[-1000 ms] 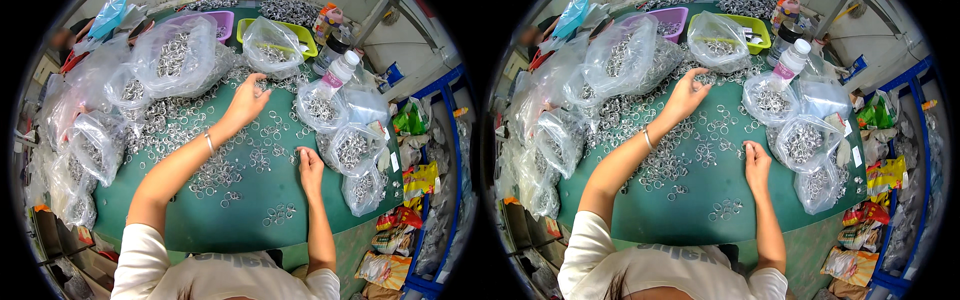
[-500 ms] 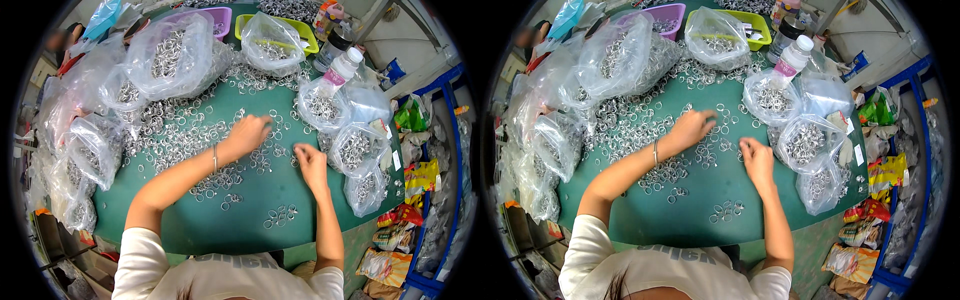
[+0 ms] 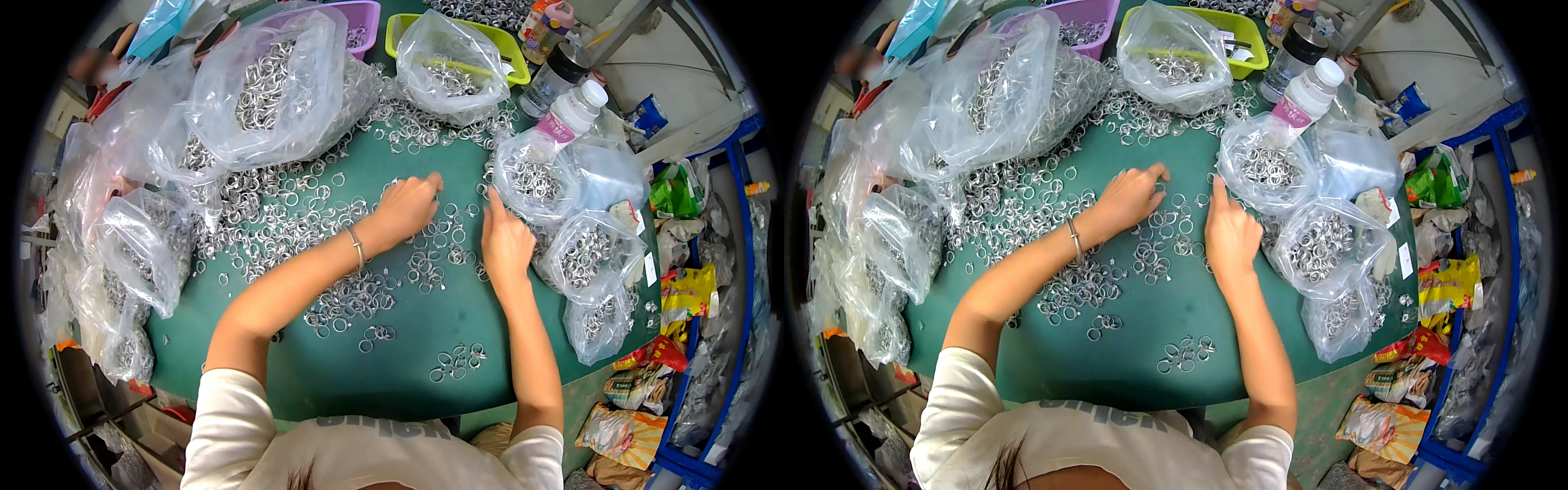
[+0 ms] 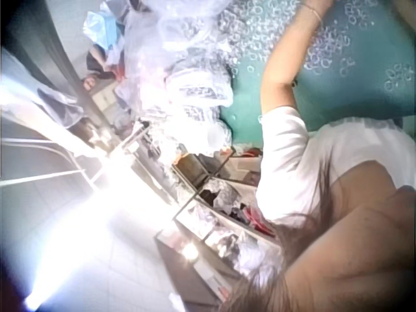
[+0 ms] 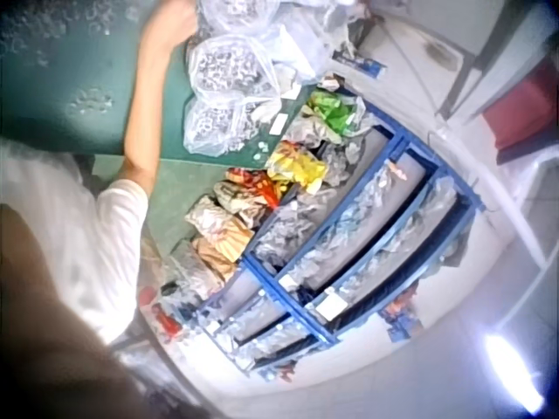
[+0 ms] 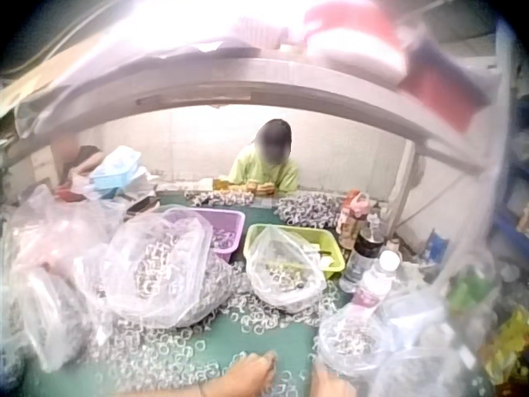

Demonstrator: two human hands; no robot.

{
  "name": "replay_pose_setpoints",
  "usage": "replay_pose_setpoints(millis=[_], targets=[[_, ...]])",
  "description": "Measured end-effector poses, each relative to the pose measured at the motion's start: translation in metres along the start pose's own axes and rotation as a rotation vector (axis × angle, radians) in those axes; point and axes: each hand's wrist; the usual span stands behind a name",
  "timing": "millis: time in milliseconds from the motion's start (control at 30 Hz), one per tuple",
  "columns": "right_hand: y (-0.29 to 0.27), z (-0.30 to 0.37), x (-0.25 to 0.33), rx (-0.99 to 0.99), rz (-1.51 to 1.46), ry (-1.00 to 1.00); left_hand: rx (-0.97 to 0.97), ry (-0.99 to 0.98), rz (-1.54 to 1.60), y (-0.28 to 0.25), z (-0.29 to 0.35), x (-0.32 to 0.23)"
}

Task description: The person sorts small metal rings from a large pile on a green table by hand and places them into clear plastic bags.

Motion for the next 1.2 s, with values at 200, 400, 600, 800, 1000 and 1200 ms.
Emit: replay_pose_setpoints(millis=[200, 400, 600, 800, 1000, 1200], targets=[[0.028, -0.022, -0.002, 0.048, 0.251, -0.029, 0.094, 0.127, -0.04, 0.009, -0.007, -0.014], [-0.066, 0.048, -0.018, -0.009, -0.21, 0.002, 0.072, 0.05, 0.078, -0.007, 0.011, -0.013], [-0.118, 0.033, -0.048, -0.174, 0.092, 0.258, -0.066, 0.05, -0.067, 0.0, 0.008, -0.01], [-0.049, 0.038, -0.016, 0.086, 0.051, 0.056, -0.017, 0.067, -0.16, 0.01, 0.002, -0.011], [0.004, 0.01, -0.028, 0.072, 0.295, 0.069, 0.076, 0.184, -0.048, 0.027, -0.023, -0.041], [-0.044, 0.047, -0.028, 0.559, -1.317, 0.596, 0.088, -0.164, 0.748, 0.03, -0.039, -0.012]])
Point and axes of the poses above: each hand's wrist, its own z-axis away from the middle knuckle, its own y-axis out of the palm, x = y × z, and after that the axes turned 11 degrees about y, right-handed
